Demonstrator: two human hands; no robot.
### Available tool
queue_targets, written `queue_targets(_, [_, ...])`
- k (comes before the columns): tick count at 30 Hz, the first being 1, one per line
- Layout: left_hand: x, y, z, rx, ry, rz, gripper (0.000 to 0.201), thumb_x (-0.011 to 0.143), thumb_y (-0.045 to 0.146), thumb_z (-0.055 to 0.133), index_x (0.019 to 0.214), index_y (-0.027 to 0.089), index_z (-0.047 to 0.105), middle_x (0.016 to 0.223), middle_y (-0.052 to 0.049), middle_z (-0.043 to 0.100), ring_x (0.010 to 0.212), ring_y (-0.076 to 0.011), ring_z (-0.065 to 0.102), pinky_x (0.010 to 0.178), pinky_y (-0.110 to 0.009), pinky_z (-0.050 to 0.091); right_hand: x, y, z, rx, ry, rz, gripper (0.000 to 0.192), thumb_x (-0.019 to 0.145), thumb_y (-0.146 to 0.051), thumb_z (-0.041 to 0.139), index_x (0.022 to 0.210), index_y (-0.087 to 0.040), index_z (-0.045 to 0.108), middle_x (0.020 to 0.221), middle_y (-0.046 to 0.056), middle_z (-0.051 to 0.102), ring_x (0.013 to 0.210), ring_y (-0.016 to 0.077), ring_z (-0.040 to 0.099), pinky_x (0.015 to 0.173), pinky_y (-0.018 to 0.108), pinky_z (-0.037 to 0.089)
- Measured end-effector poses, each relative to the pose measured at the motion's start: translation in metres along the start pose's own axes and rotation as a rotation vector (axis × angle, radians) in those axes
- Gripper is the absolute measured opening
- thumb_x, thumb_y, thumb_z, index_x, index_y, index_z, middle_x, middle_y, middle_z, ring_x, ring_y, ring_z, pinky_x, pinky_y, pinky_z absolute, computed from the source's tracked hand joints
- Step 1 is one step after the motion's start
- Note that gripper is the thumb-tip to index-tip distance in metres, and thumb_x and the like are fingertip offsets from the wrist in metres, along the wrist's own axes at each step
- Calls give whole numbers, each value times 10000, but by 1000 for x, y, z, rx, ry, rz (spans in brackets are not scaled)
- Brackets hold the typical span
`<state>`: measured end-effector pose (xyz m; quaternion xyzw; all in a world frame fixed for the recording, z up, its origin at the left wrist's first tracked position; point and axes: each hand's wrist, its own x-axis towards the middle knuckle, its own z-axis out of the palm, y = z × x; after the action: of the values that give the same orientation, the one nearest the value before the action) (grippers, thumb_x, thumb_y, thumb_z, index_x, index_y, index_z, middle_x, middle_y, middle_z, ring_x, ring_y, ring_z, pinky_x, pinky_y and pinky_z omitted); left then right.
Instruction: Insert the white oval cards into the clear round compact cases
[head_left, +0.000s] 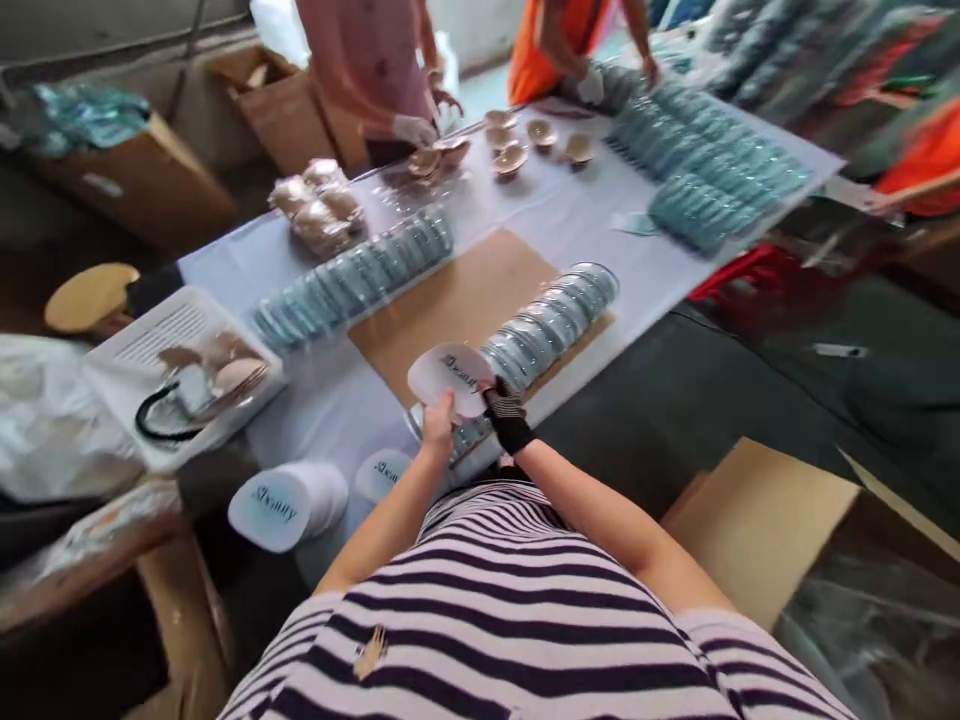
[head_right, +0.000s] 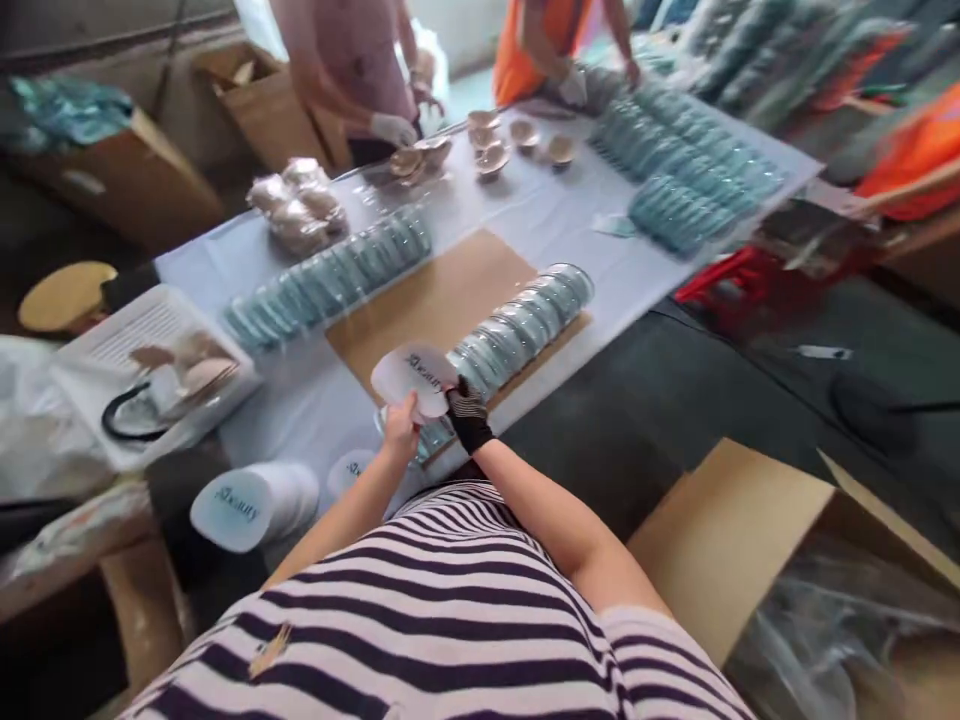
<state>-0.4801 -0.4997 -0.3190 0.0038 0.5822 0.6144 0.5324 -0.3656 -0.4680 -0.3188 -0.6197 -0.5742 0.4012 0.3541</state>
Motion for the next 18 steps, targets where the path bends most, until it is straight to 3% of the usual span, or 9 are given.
queue_targets(3, [18, 12, -1, -122, 83, 10, 217, 884, 113, 609, 1088, 154, 673, 1025, -76, 745, 876, -164, 716, 780, -288, 590, -15, 14, -36, -91, 138, 35, 422, 917, -406, 337, 1046, -119, 618, 1015, 144, 698, 854, 173, 658, 745, 290, 528])
queue_targets(5, [33, 23, -3, -177, 148, 31, 301, 885, 149, 626, 1186, 162, 635, 1091, -92, 736, 913, -183, 721, 778, -309, 599, -36, 20, -65, -330, 162, -19, 411, 899, -429, 400, 1041, -137, 651, 942, 139, 718, 828, 207, 667, 725, 298, 510])
queue_targets(8, [54, 32, -8, -226, 174, 40, 344, 887, 149, 629, 1230, 148, 609, 1171, -114, 711, 951, -188, 720, 781, -303, 603, -73, 26, -91, -696, -74, -155, 373, 888, -390, 433, 1028, -171, 701, 844, 115, 735, 743, 215, 672, 659, 278, 465])
queue_targets(12, [67, 25, -9, -204, 184, -2, 326, 882, 125, 624, 1207, 113, 625, 1238, -137, 682, 1005, -204, 711, 815, -313, 604, -102, 18, -83, -867, -408, -202, 392, 951, -344, 362, 1072, -224, 715, 907, 82, 756, 767, 198, 690, 641, 254, 419])
queue_targets(18, [67, 14, -8, -166, 169, 37, 377, 861, 118, 643, 1237, 123, 625, 1213, -138, 692, 1027, -212, 709, 861, -336, 594, -91, -7, -46, -990, -516, -143, 336, 957, -343, 434, 1183, -223, 651, 931, 99, 747, 790, 183, 688, 648, 235, 393])
